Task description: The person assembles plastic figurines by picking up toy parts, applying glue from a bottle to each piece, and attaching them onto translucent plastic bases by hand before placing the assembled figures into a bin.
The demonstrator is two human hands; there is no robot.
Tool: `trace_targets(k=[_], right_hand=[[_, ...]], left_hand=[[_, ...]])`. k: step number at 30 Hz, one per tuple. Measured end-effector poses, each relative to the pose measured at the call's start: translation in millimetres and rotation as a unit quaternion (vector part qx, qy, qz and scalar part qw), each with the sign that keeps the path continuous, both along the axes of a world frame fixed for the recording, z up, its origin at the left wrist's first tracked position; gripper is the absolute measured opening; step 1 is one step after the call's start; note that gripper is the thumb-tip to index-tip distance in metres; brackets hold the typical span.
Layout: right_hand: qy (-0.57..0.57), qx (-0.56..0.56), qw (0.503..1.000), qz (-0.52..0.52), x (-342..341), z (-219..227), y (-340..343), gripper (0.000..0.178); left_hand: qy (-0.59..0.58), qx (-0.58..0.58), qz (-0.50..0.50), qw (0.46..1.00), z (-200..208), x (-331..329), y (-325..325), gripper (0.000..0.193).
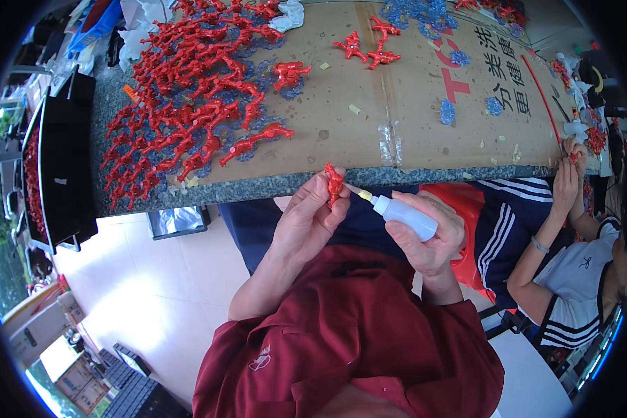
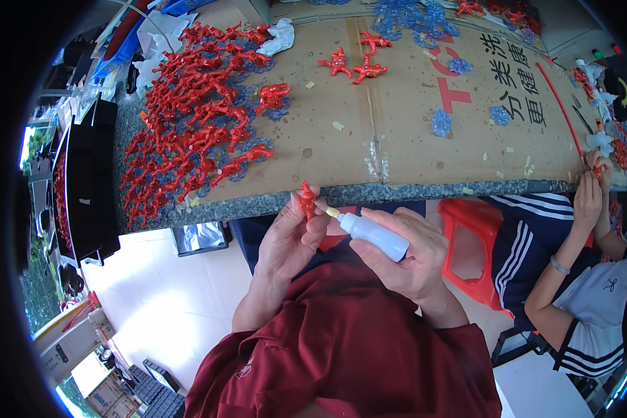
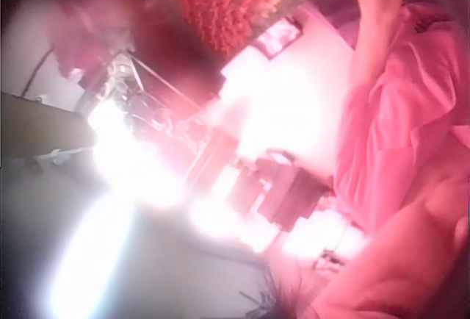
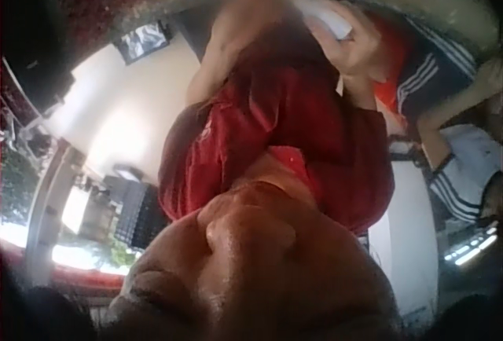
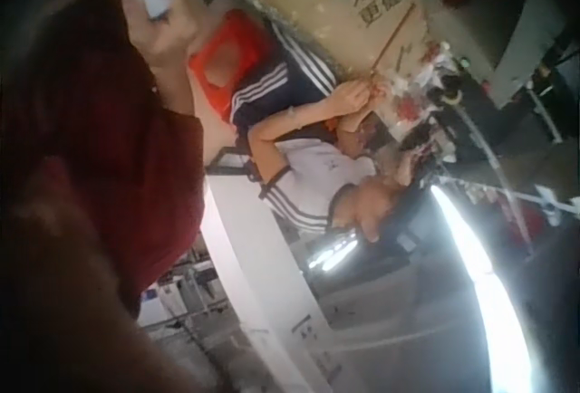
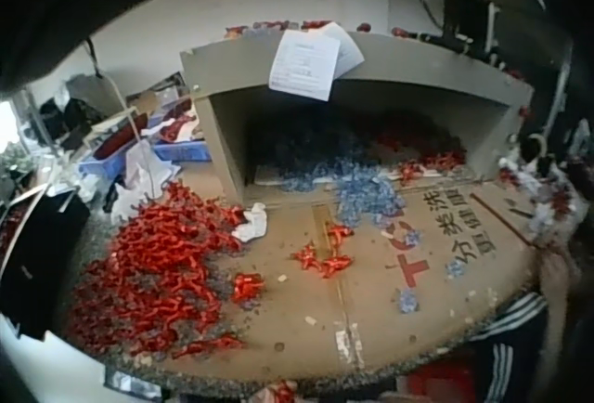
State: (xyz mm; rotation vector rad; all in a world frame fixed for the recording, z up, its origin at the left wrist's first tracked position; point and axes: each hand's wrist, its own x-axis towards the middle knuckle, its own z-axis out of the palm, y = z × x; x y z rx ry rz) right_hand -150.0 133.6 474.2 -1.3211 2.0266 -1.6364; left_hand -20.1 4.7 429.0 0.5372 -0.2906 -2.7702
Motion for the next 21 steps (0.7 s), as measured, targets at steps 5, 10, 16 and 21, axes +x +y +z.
trace_targets(k=[5, 10, 16, 21], right_hand=[[-0.026, -0.002, 1.000, 0.014, -2.1, 1.8, 4.2, 0.036], [-0.036, -0.003, 0.999, 0.021, -1.2, 1.1, 2.5, 0.036], [-0.031, -0.001, 0.999, 0.026, -0.4, 0.6, 0.1, 0.034], [-0.108, -0.032, 0.994, 0.002, -5.9, -0.9, 7.0, 0.030]], left_hand=[[-0.002, 0.000, -0.004, 1.000, 0.3, 0.1, 0.5, 0.031], [-0.004, 0.008, 0.000, 1.000, 0.0, 0.9, 1.3, 0.031], [-0.010, -0.004, -0.003, 1.000, -2.3, 1.8, 1.8, 0.031], [0.025, -0.009, -0.014, 1.000, -3.8, 1.8, 1.2, 0.032]])
